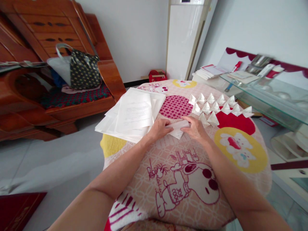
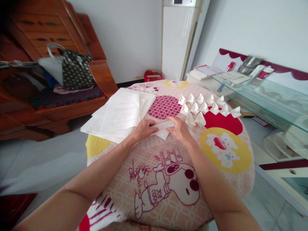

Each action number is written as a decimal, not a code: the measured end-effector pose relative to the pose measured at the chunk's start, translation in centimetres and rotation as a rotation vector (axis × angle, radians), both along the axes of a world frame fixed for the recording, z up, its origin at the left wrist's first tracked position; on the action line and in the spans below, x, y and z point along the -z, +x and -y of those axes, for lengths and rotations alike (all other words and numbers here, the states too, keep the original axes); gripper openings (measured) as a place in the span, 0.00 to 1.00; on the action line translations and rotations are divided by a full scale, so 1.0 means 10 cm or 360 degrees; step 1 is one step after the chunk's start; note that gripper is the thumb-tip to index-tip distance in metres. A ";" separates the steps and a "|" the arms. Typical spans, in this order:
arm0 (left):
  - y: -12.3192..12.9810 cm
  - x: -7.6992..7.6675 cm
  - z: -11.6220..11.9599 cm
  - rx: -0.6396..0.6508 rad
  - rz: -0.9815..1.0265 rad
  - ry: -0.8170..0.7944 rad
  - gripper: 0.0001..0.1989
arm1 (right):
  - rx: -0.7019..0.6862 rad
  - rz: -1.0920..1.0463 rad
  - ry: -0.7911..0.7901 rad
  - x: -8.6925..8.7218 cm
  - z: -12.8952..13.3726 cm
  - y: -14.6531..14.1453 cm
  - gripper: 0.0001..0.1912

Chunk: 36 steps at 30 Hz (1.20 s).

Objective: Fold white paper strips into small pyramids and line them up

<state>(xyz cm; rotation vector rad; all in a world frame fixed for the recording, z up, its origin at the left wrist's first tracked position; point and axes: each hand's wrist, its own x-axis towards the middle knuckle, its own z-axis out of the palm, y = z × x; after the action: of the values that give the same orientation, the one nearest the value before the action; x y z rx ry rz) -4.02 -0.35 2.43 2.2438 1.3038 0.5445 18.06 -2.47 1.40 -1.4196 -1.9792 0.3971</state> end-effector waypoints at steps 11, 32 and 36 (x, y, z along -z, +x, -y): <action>-0.07 -0.07 0.14 0.0260 -0.0112 0.0884 0.14 | 0.0005 0.0368 0.0342 -0.30 0.17 0.04 0.12; -0.12 -0.12 0.20 0.0723 -0.0518 0.0161 0.05 | -0.0559 0.0802 -0.0240 -0.16 0.39 -0.08 0.13; -0.12 -0.10 0.17 0.0702 -0.0400 0.0088 0.05 | -0.0588 0.0611 -0.0349 -0.22 0.34 -0.04 0.14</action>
<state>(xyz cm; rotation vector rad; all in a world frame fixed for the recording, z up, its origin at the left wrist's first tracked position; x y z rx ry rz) -5.21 -2.07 3.38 2.6038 0.8607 0.1423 17.62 -5.92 3.61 -1.3319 -2.5933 0.5508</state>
